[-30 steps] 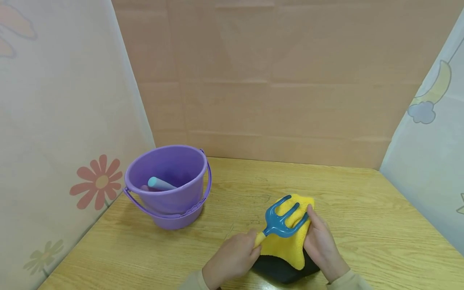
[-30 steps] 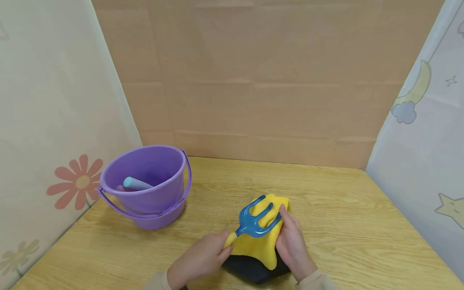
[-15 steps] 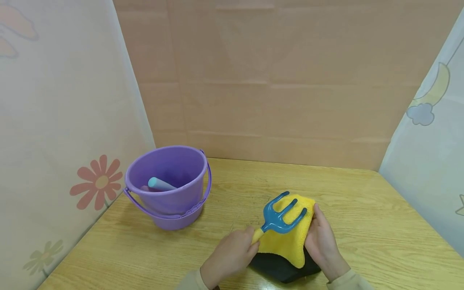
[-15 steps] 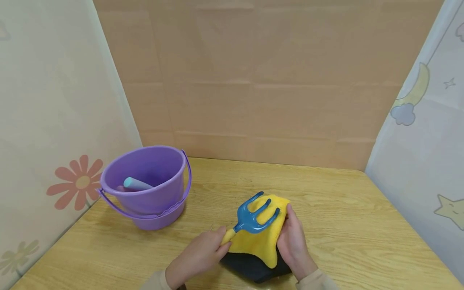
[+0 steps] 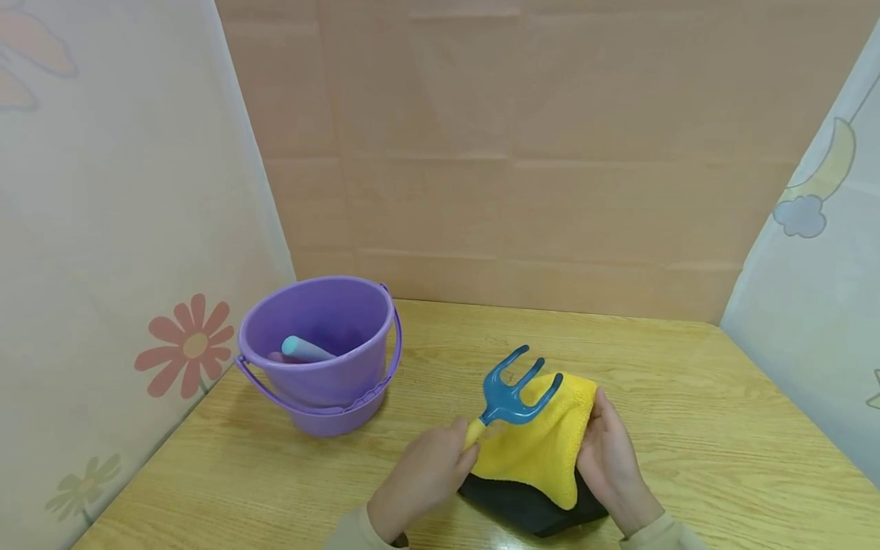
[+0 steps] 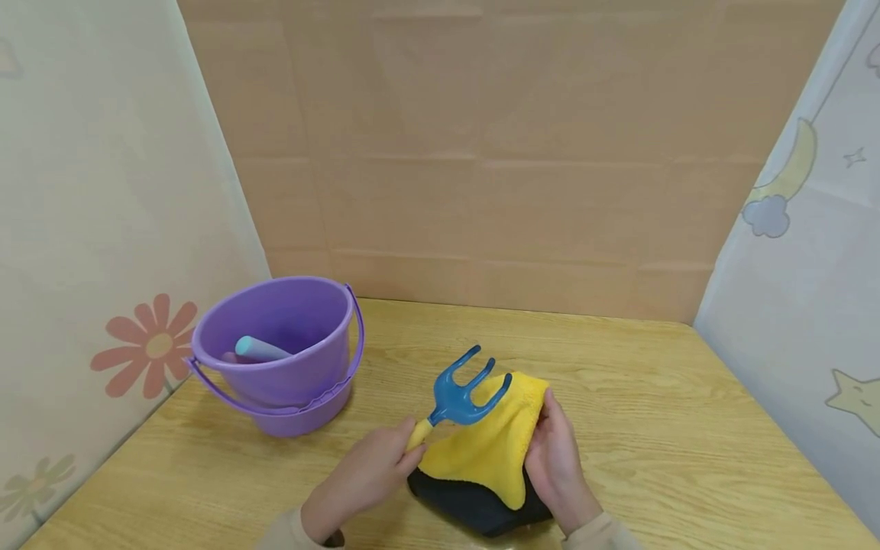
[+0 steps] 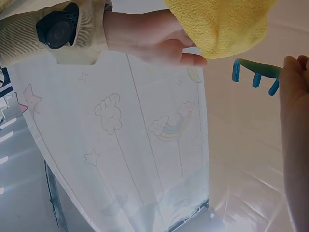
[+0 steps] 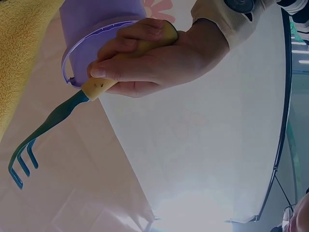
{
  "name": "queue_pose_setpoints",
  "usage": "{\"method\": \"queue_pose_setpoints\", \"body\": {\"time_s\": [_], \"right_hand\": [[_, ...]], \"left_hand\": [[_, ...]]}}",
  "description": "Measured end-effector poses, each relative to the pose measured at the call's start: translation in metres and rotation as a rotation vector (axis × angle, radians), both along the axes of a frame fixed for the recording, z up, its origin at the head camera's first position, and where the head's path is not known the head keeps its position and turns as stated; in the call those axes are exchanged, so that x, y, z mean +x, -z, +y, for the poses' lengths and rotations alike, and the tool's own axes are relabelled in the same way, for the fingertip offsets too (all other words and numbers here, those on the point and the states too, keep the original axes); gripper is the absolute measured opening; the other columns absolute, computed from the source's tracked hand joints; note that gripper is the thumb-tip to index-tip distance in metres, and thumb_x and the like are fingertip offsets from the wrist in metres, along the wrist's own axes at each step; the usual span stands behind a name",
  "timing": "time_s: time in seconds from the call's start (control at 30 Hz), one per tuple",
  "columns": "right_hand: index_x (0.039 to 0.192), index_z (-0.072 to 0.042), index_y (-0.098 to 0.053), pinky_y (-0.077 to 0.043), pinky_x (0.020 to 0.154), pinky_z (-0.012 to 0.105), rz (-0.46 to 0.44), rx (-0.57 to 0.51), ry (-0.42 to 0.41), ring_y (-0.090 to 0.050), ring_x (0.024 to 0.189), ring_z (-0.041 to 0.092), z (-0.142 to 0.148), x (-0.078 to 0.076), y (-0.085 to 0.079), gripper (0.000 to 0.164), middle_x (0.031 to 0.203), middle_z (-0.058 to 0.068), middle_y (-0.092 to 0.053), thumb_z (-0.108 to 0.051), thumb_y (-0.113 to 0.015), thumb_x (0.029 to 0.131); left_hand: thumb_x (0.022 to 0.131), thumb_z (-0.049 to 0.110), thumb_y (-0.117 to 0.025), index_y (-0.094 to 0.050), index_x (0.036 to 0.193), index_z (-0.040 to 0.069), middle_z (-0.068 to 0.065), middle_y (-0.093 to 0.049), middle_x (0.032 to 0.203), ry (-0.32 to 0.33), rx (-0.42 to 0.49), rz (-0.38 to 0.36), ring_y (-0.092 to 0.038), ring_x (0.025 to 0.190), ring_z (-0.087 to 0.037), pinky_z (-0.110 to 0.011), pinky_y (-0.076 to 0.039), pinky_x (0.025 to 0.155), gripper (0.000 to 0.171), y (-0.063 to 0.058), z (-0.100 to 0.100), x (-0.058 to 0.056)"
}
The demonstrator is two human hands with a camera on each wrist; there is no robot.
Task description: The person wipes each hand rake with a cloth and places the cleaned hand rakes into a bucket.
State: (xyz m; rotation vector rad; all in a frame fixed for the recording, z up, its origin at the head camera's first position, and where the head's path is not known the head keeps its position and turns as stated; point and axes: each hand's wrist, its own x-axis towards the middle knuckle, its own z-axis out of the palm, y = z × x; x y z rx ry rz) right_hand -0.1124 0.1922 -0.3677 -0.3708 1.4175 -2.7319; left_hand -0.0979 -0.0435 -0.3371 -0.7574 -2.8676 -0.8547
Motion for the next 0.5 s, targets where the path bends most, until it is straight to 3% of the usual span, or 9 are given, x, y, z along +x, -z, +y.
{"method": "queue_pose_setpoints", "body": {"time_s": [0.13, 0.5], "right_hand": [[0.114, -0.016, -0.045, -0.036, 0.092, 0.019, -0.003, -0.007, -0.002, -0.045, 0.109, 0.004, 0.000, 0.000, 0.001, 0.034, 0.115, -0.007, -0.044, -0.036, -0.020, 0.101], [0.112, -0.014, -0.047, -0.037, 0.091, 0.021, 0.027, -0.035, -0.037, -0.046, 0.105, 0.006, -0.002, -0.001, 0.003, 0.035, 0.112, -0.006, -0.046, -0.034, -0.020, 0.102]], "left_hand": [[0.090, 0.018, -0.057, -0.045, 0.077, 0.010, 0.006, -0.033, 0.058, 0.000, 0.015, 0.021, -0.032, 0.047, -0.005, -0.020, -0.029, 0.041, 0.019, 0.000, -0.003, -0.001], [0.090, 0.015, -0.055, -0.044, 0.079, 0.008, 0.005, -0.033, 0.056, -0.009, 0.066, -0.014, -0.031, 0.044, -0.004, -0.018, -0.028, 0.039, 0.017, -0.003, -0.012, -0.001]]}}
